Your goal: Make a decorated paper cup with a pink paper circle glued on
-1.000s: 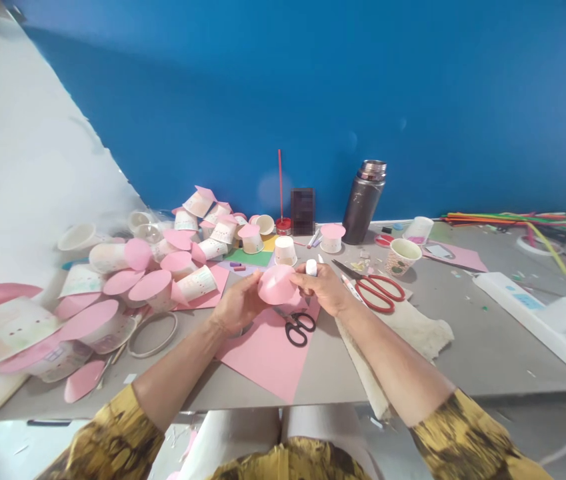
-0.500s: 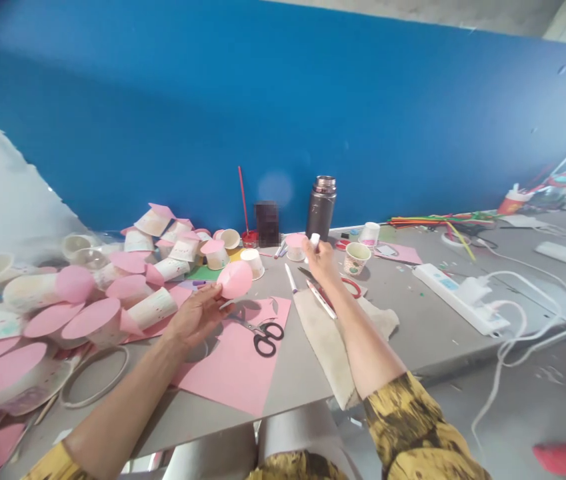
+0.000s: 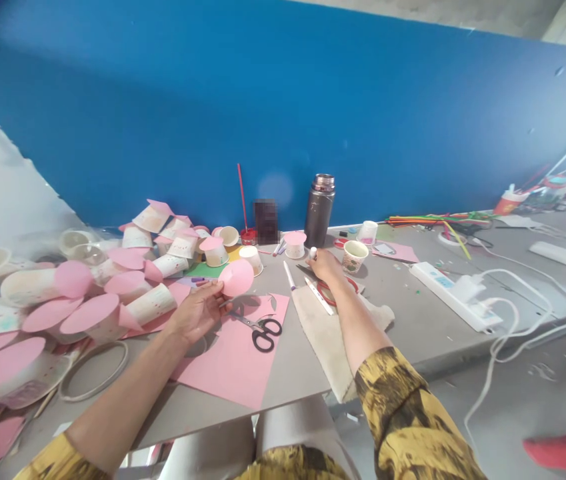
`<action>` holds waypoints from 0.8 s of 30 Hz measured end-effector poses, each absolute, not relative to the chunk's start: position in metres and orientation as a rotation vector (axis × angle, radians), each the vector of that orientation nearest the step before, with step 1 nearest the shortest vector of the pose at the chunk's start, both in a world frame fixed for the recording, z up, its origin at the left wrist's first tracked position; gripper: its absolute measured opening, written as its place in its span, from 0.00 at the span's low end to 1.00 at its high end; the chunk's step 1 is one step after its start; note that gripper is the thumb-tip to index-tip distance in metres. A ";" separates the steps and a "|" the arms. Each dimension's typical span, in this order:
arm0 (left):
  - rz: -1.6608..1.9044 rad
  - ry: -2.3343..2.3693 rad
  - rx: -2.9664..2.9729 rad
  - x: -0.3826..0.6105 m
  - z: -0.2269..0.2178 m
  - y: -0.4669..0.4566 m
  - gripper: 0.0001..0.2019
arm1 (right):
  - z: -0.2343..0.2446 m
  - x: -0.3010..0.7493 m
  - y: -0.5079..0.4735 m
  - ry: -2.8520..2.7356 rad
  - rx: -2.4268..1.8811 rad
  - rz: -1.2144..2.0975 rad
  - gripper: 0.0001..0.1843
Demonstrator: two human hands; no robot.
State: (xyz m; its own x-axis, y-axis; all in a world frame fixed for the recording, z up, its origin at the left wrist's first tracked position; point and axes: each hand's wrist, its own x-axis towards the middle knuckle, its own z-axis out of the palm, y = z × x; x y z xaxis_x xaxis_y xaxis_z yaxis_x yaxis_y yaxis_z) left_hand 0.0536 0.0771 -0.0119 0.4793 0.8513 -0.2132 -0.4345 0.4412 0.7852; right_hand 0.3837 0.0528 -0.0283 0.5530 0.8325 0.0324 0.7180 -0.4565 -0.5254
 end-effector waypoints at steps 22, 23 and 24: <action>0.899 0.697 0.741 0.055 -0.007 0.075 0.06 | -0.027 0.397 0.052 -1.167 -2.402 0.151 0.19; 0.898 0.696 0.743 0.055 -0.007 0.075 0.07 | -0.029 0.397 0.053 -1.185 -2.395 0.171 0.19; 0.898 0.696 0.744 0.054 -0.007 0.075 0.07 | -0.030 0.397 0.054 -1.199 -2.391 0.187 0.19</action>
State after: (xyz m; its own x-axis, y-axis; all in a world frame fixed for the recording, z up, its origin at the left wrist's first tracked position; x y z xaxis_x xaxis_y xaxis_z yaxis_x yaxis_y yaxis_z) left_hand 0.0544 0.0748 -0.0068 0.4478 0.8677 -0.2157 -0.4247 0.4187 0.8027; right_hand 0.3968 0.0541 -0.0303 0.6115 0.7871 0.0803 0.7251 -0.5169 -0.4550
